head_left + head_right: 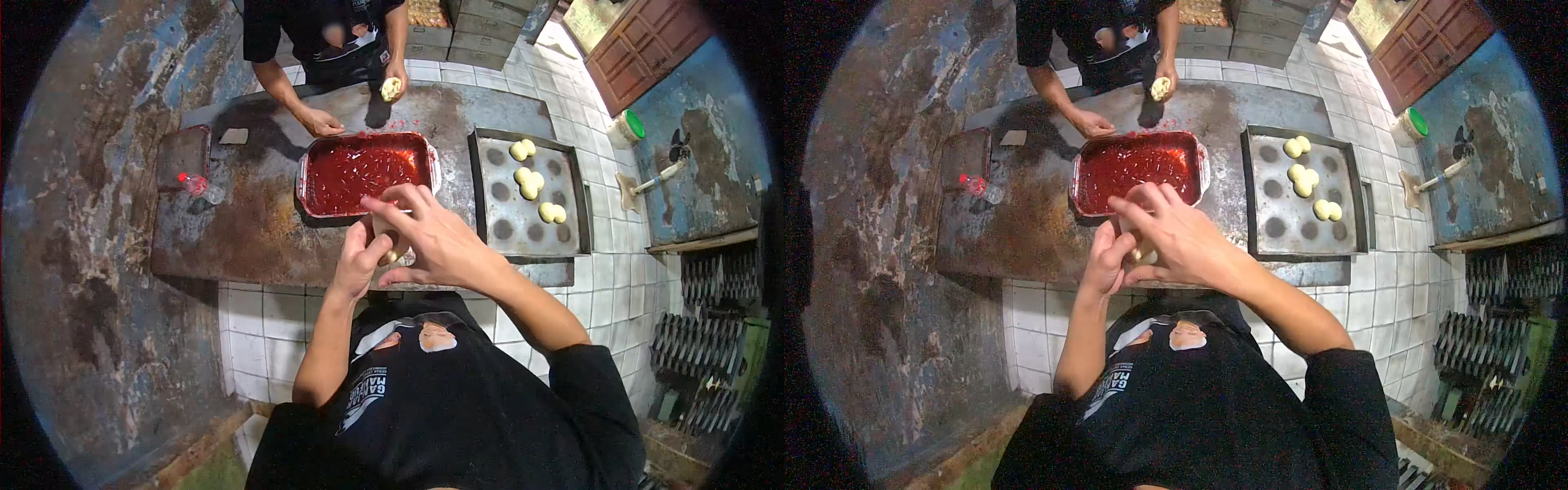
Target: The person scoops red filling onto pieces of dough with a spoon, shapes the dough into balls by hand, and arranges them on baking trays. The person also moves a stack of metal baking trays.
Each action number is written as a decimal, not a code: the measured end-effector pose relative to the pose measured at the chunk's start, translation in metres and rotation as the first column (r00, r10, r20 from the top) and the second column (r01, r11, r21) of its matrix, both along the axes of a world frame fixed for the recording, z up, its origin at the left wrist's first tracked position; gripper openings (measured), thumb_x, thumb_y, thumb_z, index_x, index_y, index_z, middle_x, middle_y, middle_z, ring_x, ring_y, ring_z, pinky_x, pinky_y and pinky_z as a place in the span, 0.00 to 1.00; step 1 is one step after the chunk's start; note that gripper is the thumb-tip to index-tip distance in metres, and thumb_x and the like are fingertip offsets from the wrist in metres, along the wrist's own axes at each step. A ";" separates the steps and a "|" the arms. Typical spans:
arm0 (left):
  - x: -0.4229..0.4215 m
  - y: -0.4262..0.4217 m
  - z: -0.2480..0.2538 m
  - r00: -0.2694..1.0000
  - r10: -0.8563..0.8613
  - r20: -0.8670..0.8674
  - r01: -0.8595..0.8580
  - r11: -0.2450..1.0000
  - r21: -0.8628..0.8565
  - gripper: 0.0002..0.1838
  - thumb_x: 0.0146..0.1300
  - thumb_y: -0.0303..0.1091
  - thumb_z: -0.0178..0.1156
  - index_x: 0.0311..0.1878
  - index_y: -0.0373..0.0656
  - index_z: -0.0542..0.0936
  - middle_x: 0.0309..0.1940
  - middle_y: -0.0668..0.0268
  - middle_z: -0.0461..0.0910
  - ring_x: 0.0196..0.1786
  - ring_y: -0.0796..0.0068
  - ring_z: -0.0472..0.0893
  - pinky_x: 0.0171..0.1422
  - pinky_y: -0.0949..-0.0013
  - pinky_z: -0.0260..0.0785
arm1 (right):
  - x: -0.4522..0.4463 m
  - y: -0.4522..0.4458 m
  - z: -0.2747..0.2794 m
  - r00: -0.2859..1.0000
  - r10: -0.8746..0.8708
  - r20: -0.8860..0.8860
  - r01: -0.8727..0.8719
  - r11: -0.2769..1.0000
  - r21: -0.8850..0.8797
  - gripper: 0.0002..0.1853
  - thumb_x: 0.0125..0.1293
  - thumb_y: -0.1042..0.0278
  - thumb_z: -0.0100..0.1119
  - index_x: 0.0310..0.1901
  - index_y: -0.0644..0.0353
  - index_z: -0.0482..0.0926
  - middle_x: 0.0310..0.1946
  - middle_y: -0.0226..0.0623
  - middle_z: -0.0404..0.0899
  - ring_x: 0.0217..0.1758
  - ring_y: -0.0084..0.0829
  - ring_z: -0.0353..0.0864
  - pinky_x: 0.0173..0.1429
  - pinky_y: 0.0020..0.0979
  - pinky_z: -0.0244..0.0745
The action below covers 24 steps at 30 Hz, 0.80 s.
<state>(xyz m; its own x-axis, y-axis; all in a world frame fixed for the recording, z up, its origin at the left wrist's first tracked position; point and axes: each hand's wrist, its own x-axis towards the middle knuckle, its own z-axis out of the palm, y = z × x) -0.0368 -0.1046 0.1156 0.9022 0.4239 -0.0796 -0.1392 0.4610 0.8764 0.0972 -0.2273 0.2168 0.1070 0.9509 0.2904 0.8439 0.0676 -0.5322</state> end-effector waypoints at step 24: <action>-0.036 0.028 0.034 0.987 0.141 -0.077 -0.156 0.955 -0.254 0.19 0.68 0.34 0.55 0.60 0.40 0.73 0.40 0.72 0.78 0.32 0.87 0.73 0.33 0.80 0.65 | -0.031 0.042 0.007 0.997 0.036 -0.069 -0.024 0.985 0.171 0.35 0.60 0.52 0.77 0.66 0.57 0.79 0.55 0.45 0.75 0.54 0.43 0.82 0.59 0.42 0.79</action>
<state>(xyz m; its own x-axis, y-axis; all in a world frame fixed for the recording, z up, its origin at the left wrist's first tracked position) -0.0733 -0.0766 0.1497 0.8212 0.5109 -0.2541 -0.1762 0.6506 0.7387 0.0659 -0.1858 0.2235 0.1057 0.8913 0.4409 0.8006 0.1867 -0.5694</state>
